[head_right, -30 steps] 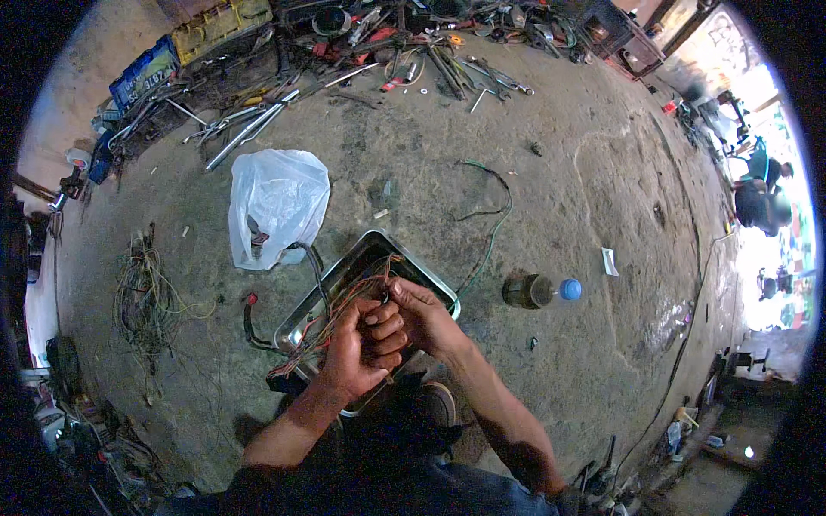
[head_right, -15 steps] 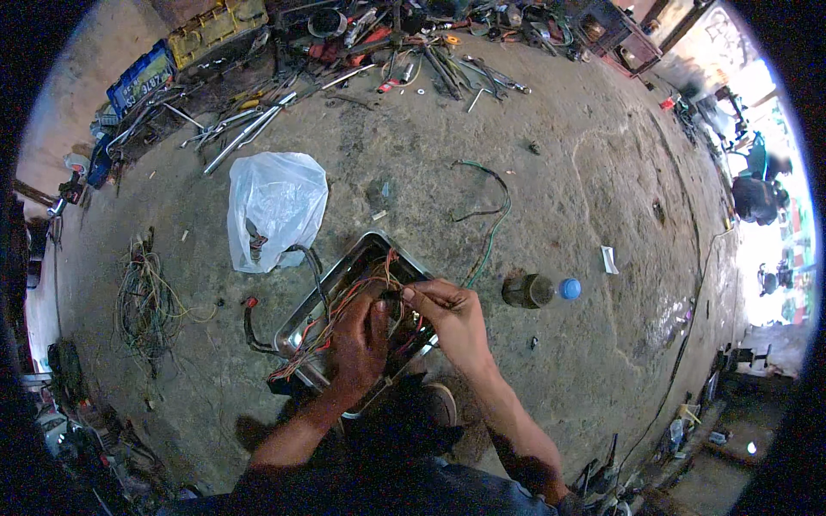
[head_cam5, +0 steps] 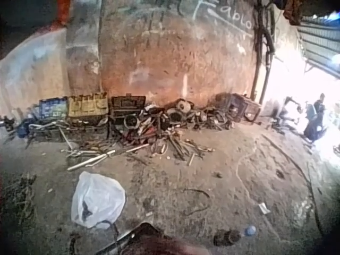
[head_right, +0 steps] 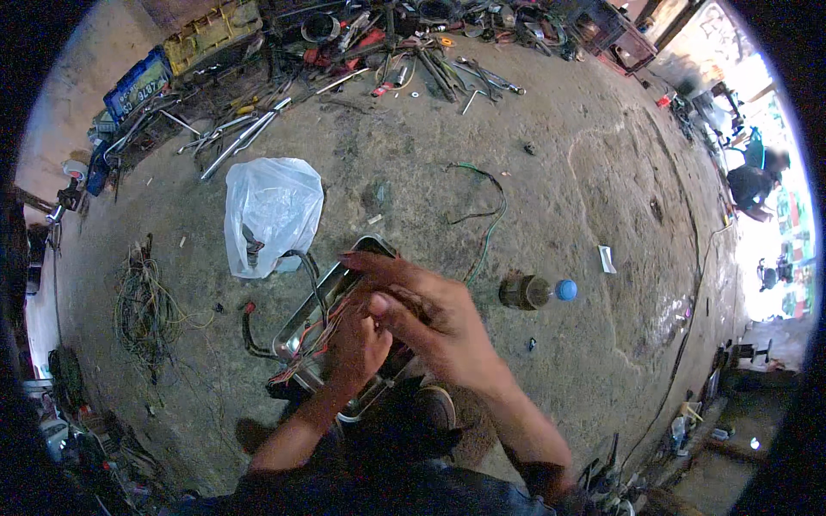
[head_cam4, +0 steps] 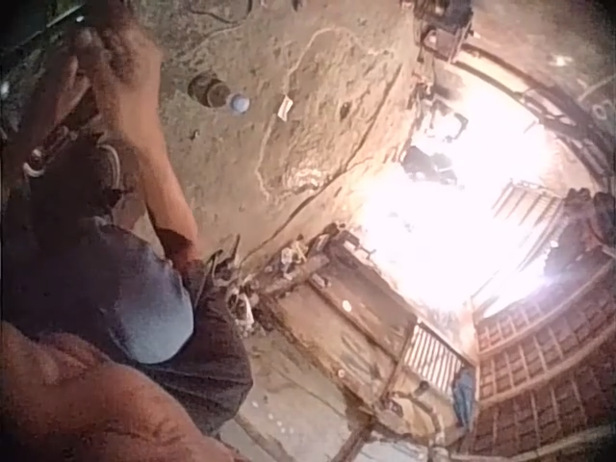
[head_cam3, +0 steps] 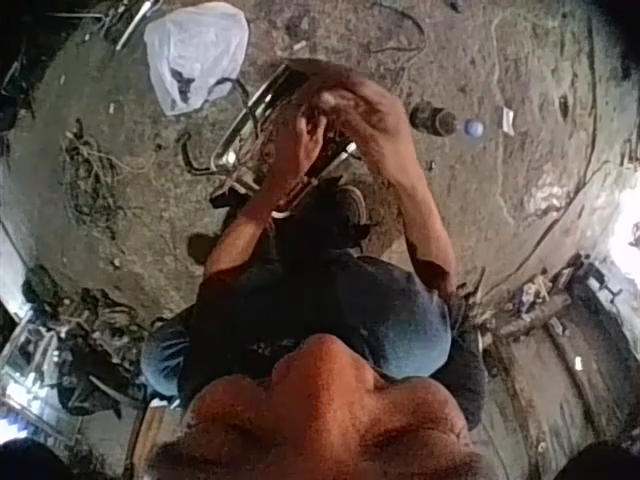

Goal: Repairing and cleaning a motorcycle wiring harness using solvent in a metal tray.

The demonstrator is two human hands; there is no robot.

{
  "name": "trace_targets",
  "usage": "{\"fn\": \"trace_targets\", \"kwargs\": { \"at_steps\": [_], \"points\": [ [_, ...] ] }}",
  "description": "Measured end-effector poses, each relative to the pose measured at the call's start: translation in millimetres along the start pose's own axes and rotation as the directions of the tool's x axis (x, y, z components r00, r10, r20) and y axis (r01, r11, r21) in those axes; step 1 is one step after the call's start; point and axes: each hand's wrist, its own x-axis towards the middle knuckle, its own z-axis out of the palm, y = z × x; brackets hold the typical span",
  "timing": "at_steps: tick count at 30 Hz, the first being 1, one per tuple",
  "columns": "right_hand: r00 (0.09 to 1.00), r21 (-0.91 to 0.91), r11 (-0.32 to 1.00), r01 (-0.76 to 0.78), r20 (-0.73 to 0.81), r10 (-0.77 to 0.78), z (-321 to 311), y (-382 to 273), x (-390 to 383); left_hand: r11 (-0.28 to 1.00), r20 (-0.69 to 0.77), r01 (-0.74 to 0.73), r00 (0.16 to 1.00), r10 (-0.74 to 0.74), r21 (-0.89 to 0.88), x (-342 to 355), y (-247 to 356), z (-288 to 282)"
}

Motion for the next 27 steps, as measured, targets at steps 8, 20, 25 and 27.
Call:
{"fn": "trace_targets", "kwargs": {
  "at_steps": [8,20,25,27],
  "points": [
    [0.953,-0.049,0.958,-0.283,-0.128,0.275,-44.7,87.1,-0.3,0.109,0.619,0.745,0.618,-0.485,-0.658,4.4,10.5,-16.4],
    [0.917,0.641,0.656,-0.398,0.287,0.275,-36.2,130.0,5.3,-0.493,0.882,0.758,0.469,-0.043,-0.427,20.7,19.4,-49.0],
    [0.952,0.31,0.916,-0.256,-0.087,0.295,-32.5,126.7,0.7,-0.359,0.835,0.754,0.488,-0.253,-0.55,21.1,17.5,-49.2],
    [0.951,0.063,0.971,-0.23,-0.198,0.239,-29.1,122.4,-0.5,-0.287,0.782,0.738,0.503,-0.368,-0.61,17.2,19.3,-43.4]
  ]
}}
